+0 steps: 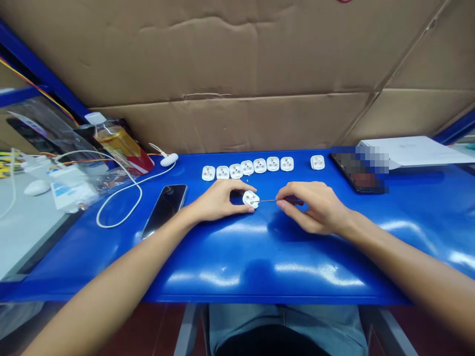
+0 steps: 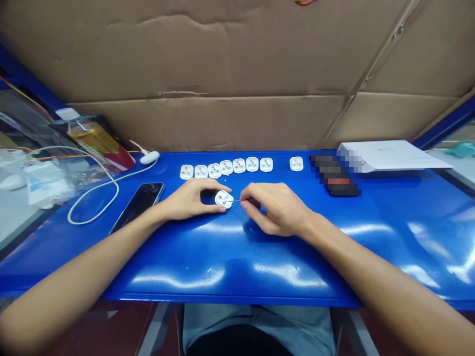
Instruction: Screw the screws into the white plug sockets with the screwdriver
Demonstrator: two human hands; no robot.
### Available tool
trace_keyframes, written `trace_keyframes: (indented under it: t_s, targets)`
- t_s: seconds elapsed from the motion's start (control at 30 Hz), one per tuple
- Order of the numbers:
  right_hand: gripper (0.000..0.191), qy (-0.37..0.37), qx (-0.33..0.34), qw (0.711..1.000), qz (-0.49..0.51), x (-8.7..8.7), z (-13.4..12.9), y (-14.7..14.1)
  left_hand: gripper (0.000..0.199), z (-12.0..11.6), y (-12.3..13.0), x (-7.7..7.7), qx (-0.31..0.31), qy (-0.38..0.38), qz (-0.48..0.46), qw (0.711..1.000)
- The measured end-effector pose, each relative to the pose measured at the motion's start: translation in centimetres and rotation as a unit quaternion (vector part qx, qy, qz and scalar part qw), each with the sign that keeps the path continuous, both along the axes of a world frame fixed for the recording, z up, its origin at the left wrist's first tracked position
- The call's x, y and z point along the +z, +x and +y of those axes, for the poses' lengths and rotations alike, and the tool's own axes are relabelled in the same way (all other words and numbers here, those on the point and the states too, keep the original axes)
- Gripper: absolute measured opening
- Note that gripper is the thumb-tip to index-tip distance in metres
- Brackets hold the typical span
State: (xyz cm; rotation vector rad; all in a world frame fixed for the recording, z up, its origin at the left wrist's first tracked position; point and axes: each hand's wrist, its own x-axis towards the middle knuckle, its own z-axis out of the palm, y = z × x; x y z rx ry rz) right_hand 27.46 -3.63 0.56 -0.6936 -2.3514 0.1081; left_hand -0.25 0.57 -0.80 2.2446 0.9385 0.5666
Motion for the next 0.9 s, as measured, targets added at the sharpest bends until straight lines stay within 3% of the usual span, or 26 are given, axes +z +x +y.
trace_keyframes:
  t_s: [0.9]
  targets:
    - [0.01,0.057,-0.026,0.996,-0.059,0.17,-0.29,-0.1,0.054,-0.03,0.03,-0.09,-0.012,0.023,0.013,1.0]
